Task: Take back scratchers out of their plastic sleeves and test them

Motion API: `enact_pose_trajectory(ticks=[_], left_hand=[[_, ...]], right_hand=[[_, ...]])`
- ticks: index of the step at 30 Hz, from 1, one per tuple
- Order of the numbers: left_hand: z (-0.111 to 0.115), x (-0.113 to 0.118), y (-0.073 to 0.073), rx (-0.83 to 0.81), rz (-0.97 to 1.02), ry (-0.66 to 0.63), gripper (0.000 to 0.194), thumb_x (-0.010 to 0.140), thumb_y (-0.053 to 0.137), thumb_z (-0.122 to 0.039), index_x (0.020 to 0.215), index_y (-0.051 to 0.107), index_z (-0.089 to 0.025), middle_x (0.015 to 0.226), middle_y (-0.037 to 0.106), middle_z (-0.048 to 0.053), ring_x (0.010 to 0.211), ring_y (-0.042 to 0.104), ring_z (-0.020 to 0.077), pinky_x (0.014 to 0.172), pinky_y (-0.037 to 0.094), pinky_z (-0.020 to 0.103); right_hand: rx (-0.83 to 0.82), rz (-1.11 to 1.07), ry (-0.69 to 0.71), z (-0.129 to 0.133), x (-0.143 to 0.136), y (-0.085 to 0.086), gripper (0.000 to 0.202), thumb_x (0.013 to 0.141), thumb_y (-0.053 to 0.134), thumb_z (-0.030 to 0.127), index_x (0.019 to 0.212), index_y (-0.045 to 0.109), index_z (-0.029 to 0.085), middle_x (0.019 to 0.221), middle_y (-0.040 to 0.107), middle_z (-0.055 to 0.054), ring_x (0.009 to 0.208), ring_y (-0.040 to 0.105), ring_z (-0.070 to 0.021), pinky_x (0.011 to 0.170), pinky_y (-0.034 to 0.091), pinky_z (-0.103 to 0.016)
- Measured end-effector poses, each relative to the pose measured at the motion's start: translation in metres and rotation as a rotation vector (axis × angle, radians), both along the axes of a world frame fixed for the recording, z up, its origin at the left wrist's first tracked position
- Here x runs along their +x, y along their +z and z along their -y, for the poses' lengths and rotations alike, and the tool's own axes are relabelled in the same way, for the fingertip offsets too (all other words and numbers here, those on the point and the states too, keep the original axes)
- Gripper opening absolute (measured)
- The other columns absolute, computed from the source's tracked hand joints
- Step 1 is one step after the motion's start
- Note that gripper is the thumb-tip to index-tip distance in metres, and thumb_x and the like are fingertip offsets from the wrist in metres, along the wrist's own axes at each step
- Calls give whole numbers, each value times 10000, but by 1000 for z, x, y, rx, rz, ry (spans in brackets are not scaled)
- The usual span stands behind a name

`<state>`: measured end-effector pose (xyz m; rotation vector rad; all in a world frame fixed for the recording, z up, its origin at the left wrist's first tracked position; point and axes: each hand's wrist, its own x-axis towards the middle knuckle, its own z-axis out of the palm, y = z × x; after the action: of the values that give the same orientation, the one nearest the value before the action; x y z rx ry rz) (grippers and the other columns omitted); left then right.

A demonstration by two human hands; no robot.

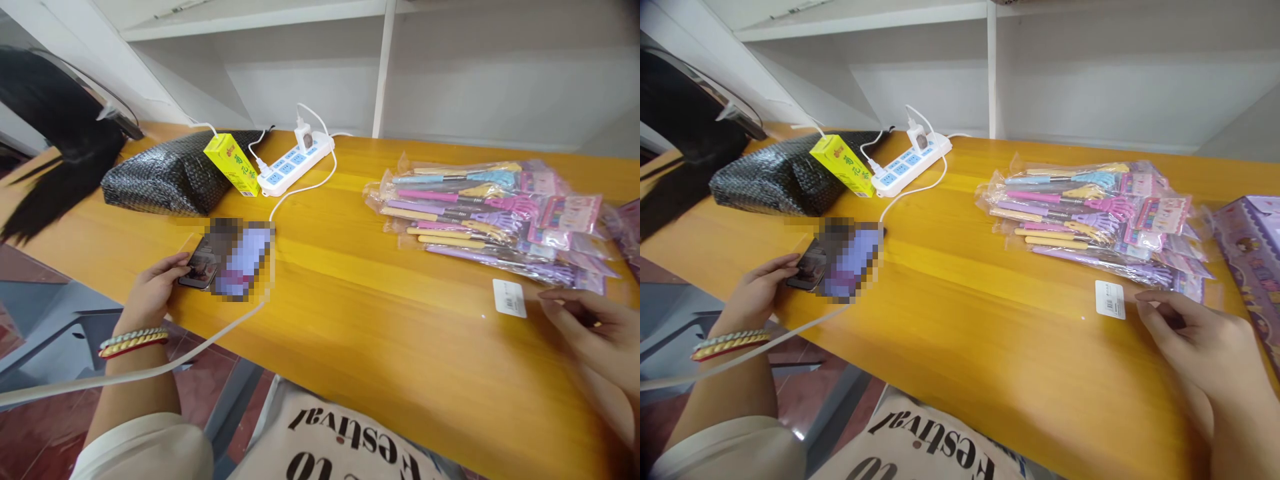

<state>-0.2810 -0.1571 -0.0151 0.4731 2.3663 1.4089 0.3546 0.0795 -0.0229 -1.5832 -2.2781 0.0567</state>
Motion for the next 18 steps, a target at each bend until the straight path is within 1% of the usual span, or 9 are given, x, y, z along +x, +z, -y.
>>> enact_pose_trajectory(ticks=[4,8,12,15,18], left_hand=[[2,3,1,-9,4,-31,512,522,722,-286,1022,661,-191,1032,639,15,957,550,163,1010,350,313],[2,4,1,-47,-2,-47,578,507,753,-305,1065,645,-202,959,625,-2,847,554,132,892,417,254],[2,1,-1,-90,-22,-53,573,540,738,-345,1084,636,-199,942,637,10,799,562,137,800,443,253],[0,3,-1,-139,-48,-41,558,558,731,-362,1087,638,-211,929,640,7,810,565,141,784,442,253],[-2,7,1,-159,-53,-38,609,534,756,-375,1106,628,-209,929,626,4,793,565,134,778,447,256]], right_hand=[[-6,1,13,-1,0,0,381,765,490,537,862,666,214,638,643,24,448,529,-94,440,374,-208],[-23,-21,-3,-1,0,-2,376,762,497,531,869,668,214,663,654,20,479,551,-105,443,386,-209],[-32,-16,-9,-1,0,-2,387,754,494,540,869,670,215,668,658,20,483,555,-111,453,395,-217],[-31,-11,-11,-1,1,-1,394,756,488,544,865,670,212,673,657,19,474,547,-105,454,392,-216],[-27,0,-10,-1,1,-2,396,758,484,546,859,669,211,628,638,26,456,534,-100,456,393,-212]])
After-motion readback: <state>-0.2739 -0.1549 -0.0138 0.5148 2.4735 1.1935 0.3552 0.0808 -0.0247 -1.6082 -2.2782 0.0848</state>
